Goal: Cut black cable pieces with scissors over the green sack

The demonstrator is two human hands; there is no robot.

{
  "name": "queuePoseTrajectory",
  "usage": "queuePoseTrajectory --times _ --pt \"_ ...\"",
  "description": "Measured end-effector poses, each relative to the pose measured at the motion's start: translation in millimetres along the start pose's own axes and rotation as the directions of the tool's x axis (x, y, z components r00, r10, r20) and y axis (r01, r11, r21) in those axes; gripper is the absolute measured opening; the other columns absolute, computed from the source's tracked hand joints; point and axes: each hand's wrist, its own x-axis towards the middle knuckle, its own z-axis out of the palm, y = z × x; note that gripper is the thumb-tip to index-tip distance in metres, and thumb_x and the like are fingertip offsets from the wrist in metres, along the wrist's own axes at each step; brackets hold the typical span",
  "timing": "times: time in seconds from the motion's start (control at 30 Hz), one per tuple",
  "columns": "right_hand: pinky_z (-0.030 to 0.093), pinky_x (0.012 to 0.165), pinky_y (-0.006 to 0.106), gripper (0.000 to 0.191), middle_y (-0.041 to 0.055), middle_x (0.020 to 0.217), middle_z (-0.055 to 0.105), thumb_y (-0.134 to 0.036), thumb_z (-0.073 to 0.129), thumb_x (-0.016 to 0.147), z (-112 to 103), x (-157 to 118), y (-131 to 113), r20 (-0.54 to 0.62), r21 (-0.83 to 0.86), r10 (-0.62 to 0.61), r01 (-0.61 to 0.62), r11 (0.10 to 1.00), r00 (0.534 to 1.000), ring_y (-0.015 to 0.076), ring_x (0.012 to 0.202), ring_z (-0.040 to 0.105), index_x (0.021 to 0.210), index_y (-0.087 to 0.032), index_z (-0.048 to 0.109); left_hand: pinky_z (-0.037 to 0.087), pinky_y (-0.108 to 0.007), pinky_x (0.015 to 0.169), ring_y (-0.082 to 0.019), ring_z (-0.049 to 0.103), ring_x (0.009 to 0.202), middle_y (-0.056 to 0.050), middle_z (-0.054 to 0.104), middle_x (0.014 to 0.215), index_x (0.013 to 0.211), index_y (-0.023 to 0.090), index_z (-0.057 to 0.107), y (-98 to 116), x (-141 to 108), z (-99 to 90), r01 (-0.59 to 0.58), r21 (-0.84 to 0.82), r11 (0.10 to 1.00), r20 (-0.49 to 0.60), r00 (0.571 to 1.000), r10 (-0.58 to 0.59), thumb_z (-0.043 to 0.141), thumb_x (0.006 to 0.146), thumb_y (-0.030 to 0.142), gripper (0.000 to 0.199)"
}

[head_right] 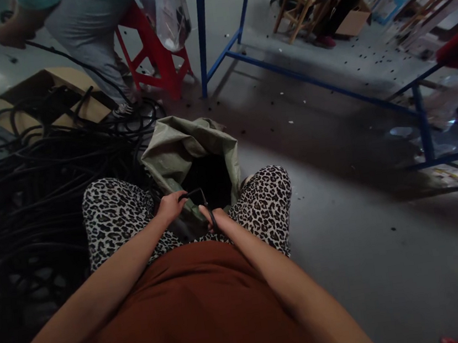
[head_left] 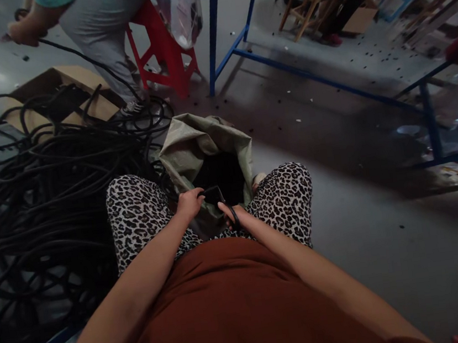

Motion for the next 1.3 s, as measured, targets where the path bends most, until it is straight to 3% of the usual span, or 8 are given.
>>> queuePoseTrajectory --times 0.33,0.6,0.87,1.17,1.3 --pt "0.045 0.035 0.022 0.054 0.0029 0.048 0.054 -0.065 0.052 0.078 3 18 13 0.037 0.009 -0.077 0.076 0.997 0.996 0.0131 0.039 0.053 0.073 -0.012 0.060 0.043 -0.026 0.091 -0.017 0.061 0.100 -0.001 0.067 0.109 0.112 0.024 0.061 3 -3 -0.9 -0.040 -0.066 0.997 0.031 0.999 0.042 0.052 0.082 0.028 0.031" --pt "0.046 0.036 0.023 0.056 0.0024 0.047 0.054 -0.067 0.052 0.075 4 23 16 0.043 0.035 -0.065 0.063 0.997 0.997 0.0136 0.038 0.052 0.073 -0.012 0.061 0.043 -0.025 0.091 -0.016 0.061 0.100 0.000 0.067 0.109 0.112 0.025 0.062 2 -3 2.6 -0.083 -0.047 0.995 0.070 0.994 0.086 0.051 0.082 0.028 0.031" --pt "0.044 0.034 0.022 0.053 0.0019 0.046 0.054 -0.063 0.051 0.079 1 15 11 0.047 0.045 -0.086 0.084 0.995 0.995 0.0122 0.035 0.051 0.072 -0.012 0.060 0.043 -0.025 0.091 -0.017 0.060 0.102 0.000 0.067 0.110 0.112 0.025 0.062 2 -2 3.1 -0.099 -0.071 0.993 0.094 0.990 0.105 0.051 0.082 0.028 0.032" --pt "0.039 0.029 0.019 0.049 -0.0010 0.041 0.048 -0.058 0.049 0.084 -1 -6 -3 -0.021 0.080 -0.090 0.092 0.993 0.996 0.0096 0.028 0.046 0.066 -0.012 0.054 0.045 -0.026 0.087 -0.018 0.062 0.095 -0.003 0.068 0.101 0.113 0.024 0.059 3 -5 -2.6 -0.047 -0.073 0.996 0.040 0.998 0.050 0.051 0.083 0.030 0.032" --pt "0.039 0.028 0.019 0.048 -0.0005 0.041 0.048 -0.057 0.051 0.083 -2 -6 -4 -0.057 0.021 -0.079 0.080 0.997 0.995 0.0094 0.028 0.045 0.065 -0.013 0.053 0.044 -0.026 0.087 -0.017 0.061 0.096 -0.002 0.068 0.103 0.109 0.025 0.060 4 -5 -2.6 -0.038 -0.053 0.998 0.069 0.997 0.041 0.051 0.083 0.031 0.029"
